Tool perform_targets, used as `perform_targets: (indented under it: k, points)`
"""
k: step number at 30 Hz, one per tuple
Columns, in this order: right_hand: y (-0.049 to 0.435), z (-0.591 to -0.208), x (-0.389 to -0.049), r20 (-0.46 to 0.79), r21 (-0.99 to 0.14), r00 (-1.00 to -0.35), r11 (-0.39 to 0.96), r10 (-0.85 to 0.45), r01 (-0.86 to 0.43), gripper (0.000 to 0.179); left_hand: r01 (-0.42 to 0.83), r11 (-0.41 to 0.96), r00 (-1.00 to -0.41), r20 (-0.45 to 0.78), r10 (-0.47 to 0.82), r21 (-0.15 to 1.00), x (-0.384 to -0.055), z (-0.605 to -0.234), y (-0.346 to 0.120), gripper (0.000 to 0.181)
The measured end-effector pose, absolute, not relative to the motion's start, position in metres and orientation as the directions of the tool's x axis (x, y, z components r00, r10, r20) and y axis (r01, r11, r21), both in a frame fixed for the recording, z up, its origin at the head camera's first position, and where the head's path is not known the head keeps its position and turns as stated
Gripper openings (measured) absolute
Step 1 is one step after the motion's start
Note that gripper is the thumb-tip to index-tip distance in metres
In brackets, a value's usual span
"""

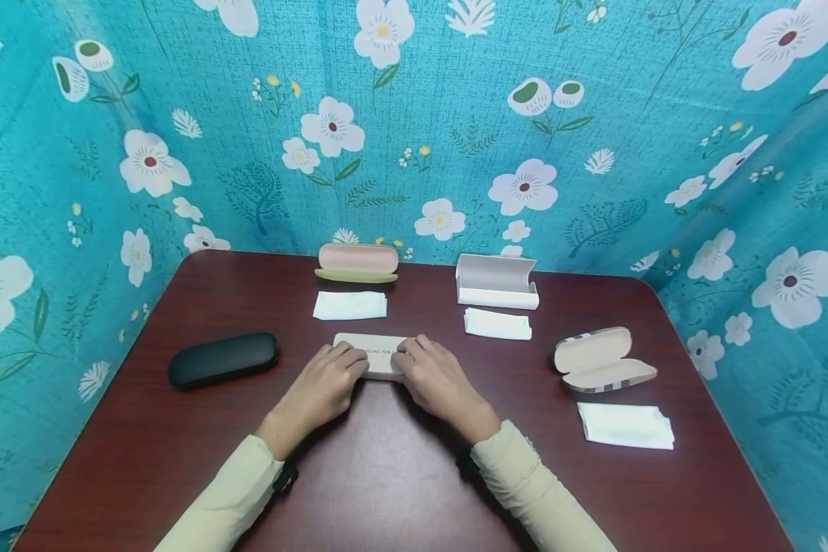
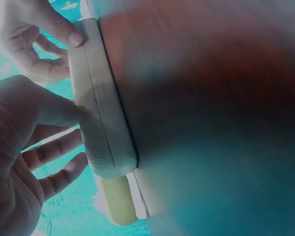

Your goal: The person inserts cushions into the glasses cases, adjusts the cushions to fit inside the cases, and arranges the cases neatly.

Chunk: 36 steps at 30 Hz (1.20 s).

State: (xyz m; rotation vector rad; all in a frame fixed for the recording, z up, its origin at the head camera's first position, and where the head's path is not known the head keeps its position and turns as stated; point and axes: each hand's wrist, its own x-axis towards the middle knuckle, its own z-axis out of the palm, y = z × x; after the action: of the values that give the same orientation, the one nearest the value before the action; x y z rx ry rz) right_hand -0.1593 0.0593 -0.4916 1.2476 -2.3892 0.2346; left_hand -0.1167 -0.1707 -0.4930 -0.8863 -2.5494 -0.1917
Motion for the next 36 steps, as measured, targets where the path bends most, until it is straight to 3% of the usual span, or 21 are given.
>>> perform_targets:
  k: [10, 16, 23, 36]
  points:
    - [0.056, -0.494, -0.154, 0.461, 0.069, -0.478, 0.568, -0.747, -0.820, 0.014, 0.623, 0.782, -0.678, 0.488, 0.550, -0.017, -0.108, -0.494, -0.174, 0.023]
    - [0.056, -0.495, -0.153, 0.435, 0.065, -0.490, 0.569, -0.756, -0.820, 0.014, 0.607, 0.794, -0.700, 0.480, 0.528, 0.011, -0.102, -0.495, -0.174, 0.023]
    - [0.058, -0.495, -0.154, 0.450, -0.059, -0.508, 0.543, -0.734, -0.837, 0.019, 0.569, 0.813, -0.756, 0.468, 0.458, 0.124, -0.099, -0.489, -0.171, 0.014]
    - [0.065, -0.477, -0.170, 0.478, -0.232, -0.609, 0.578, -0.633, -0.783, 0.031, 0.430, 0.831, -0.848, 0.473, 0.238, 0.353, -0.108, -0.470, -0.192, 0.020]
